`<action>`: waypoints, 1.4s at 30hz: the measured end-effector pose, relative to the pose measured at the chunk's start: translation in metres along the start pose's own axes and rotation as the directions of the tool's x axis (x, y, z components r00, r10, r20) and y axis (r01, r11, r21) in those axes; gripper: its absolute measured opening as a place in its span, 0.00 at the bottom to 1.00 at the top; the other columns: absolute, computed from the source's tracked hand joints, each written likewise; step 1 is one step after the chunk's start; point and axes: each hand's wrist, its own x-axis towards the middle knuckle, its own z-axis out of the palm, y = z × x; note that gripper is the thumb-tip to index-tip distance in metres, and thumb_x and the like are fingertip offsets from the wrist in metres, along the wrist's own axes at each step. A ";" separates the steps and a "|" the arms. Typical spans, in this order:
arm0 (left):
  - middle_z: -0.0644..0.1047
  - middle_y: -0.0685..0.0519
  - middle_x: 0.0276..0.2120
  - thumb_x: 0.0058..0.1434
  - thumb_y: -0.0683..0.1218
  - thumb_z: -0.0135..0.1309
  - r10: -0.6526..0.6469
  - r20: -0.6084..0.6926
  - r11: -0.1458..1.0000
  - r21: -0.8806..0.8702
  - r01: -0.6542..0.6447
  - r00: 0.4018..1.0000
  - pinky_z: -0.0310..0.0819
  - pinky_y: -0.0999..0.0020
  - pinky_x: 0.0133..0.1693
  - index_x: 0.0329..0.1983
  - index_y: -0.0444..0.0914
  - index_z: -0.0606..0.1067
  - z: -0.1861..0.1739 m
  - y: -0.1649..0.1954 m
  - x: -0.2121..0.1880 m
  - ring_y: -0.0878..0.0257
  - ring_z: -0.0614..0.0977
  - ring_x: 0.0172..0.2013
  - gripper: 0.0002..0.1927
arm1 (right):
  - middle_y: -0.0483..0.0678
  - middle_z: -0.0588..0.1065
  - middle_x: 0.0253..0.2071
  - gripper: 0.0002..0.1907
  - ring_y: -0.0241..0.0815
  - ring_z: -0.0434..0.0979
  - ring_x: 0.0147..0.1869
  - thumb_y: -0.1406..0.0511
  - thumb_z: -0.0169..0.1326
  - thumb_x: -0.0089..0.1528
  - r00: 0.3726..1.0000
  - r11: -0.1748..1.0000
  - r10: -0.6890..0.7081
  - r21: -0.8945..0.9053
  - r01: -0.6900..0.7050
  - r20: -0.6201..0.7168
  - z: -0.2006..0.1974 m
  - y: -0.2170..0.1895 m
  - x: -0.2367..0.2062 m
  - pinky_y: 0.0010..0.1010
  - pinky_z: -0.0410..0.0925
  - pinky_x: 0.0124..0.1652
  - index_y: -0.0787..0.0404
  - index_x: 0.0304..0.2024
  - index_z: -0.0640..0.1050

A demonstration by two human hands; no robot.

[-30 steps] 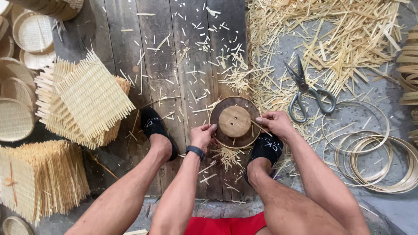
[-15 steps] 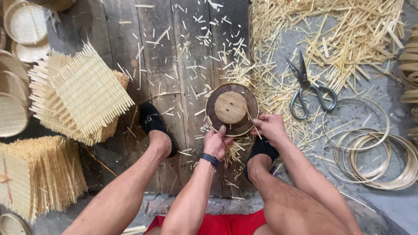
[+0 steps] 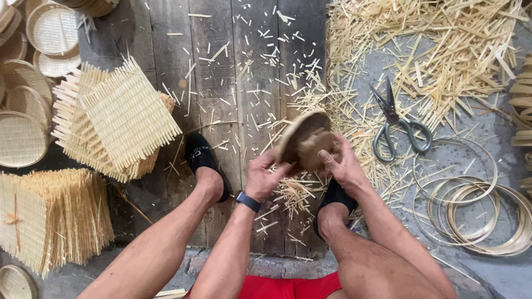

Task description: The person sits on the floor and trims excess bamboo strips from woven basket bases with scissors, using a round wooden form as a mold. They bend and fit bamboo rim rings around the woven panels, press the panels over the form, and set finished baskets aside with a stack of completed ones.

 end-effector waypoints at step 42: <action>0.83 0.46 0.49 0.61 0.55 0.58 -0.432 -0.218 0.885 -0.292 0.363 0.875 0.76 0.65 0.51 0.57 0.37 0.78 0.012 -0.037 0.067 0.59 0.82 0.48 0.25 | 0.59 0.77 0.54 0.32 0.49 0.81 0.54 0.48 0.41 0.68 0.927 0.704 0.224 0.608 -0.368 0.302 0.022 -0.005 0.022 0.41 0.75 0.51 0.67 0.60 0.71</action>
